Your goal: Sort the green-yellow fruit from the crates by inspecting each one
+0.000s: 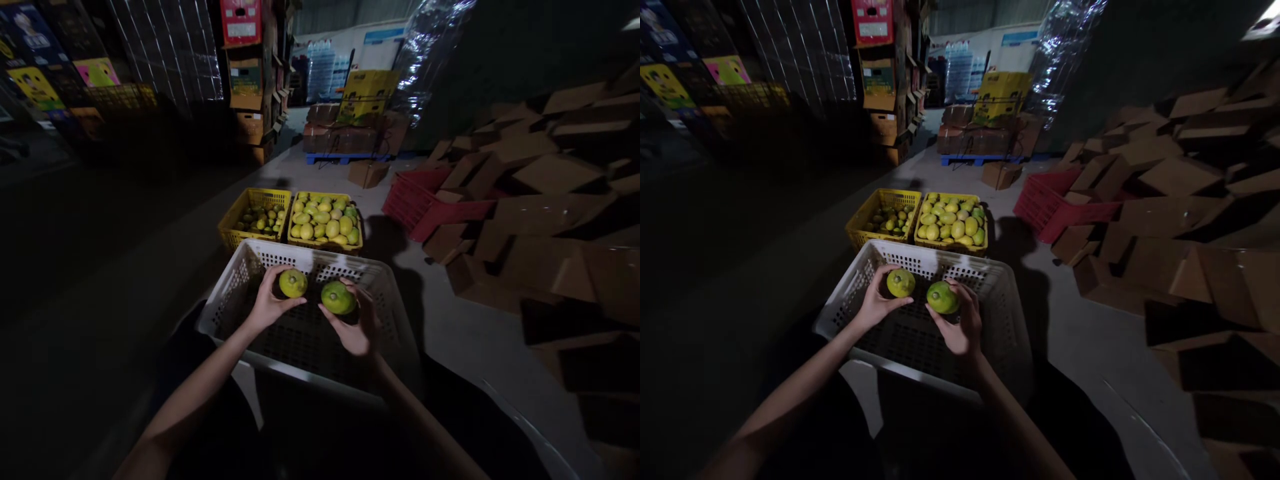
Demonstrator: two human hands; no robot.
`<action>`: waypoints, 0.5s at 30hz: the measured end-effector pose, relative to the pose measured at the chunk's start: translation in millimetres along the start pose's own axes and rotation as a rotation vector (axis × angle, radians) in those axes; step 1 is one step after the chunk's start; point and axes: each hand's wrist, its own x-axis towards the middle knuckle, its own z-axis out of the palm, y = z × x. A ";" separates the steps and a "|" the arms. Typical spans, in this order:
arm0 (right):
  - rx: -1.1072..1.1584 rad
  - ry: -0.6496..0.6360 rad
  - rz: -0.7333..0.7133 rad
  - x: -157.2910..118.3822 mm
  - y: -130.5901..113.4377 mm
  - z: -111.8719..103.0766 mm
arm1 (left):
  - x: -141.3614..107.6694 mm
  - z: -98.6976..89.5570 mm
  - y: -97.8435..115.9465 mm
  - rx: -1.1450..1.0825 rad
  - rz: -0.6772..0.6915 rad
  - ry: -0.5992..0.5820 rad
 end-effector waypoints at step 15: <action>0.116 -0.001 0.245 3.0 -0.3 -4.4 | 3.4 0.7 5.6 -0.223 -0.223 0.001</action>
